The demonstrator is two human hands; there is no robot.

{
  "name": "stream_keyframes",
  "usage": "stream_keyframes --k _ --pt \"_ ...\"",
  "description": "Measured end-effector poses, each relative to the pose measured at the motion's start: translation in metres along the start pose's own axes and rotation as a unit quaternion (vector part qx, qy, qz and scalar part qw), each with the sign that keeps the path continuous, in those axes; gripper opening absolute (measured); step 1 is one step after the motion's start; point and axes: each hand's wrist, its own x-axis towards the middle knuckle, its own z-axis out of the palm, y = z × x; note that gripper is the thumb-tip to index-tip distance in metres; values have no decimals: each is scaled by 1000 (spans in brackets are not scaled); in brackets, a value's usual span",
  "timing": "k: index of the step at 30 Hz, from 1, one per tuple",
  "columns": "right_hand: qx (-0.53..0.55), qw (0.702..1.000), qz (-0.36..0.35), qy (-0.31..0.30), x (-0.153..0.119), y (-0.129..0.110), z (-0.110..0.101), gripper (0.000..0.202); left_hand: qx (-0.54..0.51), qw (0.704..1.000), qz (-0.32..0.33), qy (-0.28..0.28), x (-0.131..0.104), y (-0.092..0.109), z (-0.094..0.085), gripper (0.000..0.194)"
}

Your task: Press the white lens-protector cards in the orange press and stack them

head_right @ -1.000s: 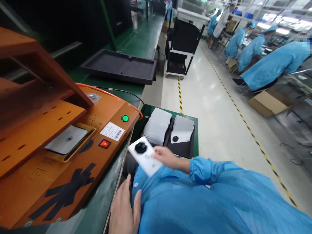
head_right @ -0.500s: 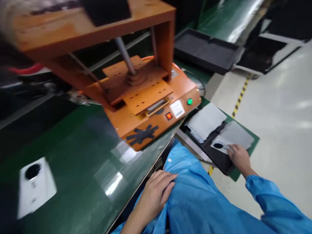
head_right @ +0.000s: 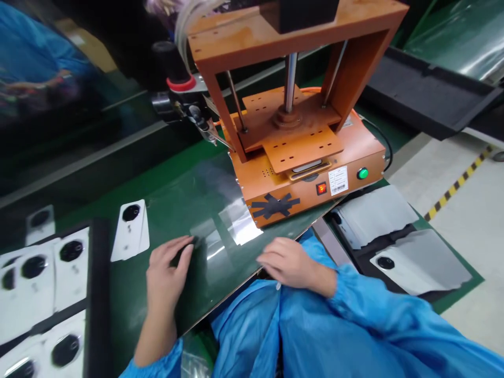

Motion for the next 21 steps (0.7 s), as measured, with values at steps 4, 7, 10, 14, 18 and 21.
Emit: stream_keyframes --k 4,7,10,14,18,21 --pt "-12 999 -22 -24 113 -30 47 14 72 997 -2 -15 4 -12 16 38" --pt "-41 997 -30 -53 151 -24 73 14 68 997 -21 -3 1 -13 21 33" --pt "-53 994 -69 -66 157 -14 88 16 56 998 -27 2 1 -11 22 26" --pt "-104 985 -115 -74 151 -17 86 15 50 999 -2 18 0 -16 22 23" --pt "-172 970 -170 -42 146 -23 85 11 89 992 76 42 1 -42 32 22" --pt "-212 959 -187 1 145 -17 95 14 82 983 136 94 10 -58 43 17"
